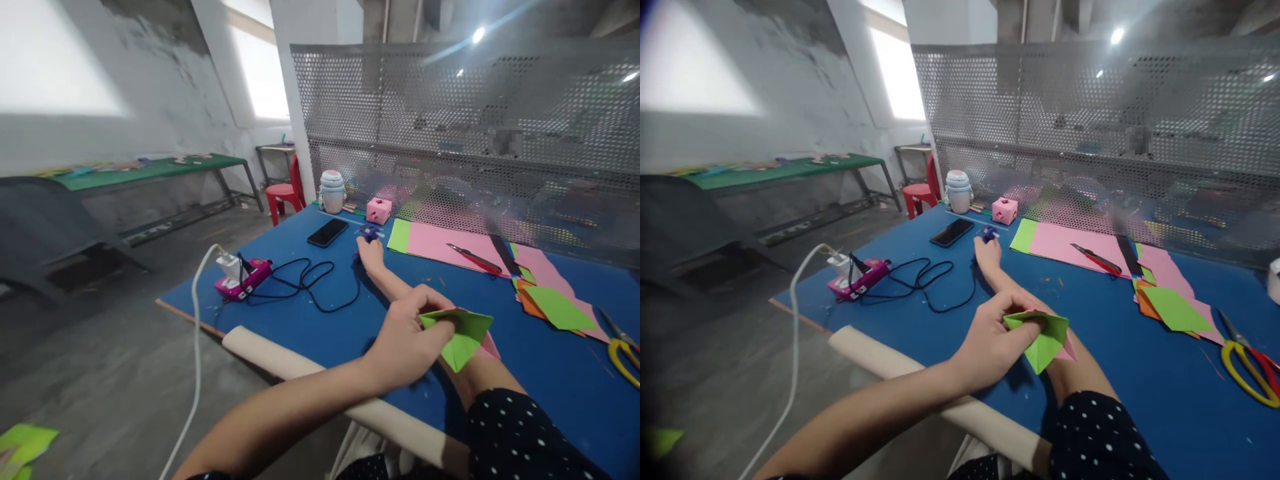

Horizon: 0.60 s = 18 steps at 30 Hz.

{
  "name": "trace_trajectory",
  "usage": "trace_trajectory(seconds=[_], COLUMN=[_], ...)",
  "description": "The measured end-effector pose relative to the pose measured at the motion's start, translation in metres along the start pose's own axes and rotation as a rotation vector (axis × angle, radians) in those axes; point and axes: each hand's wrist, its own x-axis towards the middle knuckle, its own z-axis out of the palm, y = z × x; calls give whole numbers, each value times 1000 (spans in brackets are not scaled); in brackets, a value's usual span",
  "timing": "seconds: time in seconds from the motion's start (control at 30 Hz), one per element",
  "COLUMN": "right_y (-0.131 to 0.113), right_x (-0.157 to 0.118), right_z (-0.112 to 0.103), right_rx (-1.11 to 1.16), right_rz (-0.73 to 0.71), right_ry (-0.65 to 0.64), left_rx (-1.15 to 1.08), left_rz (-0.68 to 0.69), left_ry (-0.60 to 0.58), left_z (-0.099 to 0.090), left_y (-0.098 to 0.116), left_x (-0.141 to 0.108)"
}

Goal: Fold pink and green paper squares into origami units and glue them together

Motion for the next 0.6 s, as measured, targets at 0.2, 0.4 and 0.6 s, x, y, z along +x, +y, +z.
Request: trace_trajectory(seconds=[0.2,0.4,0.6], right_y=[7,-10,-2], right_x=[-36,-90,-120], right_z=[-58,-120,-156], right_rx=[259,368,248], right_rz=[-59,-137,-192], right_ry=[-62,-33,-21], left_rx=[6,-32,109], left_rz=[37,54,102], left_ry=[65,82,139], left_z=[-2,-8,-33], left_y=[0,2,2], left_x=[1,-12,-10])
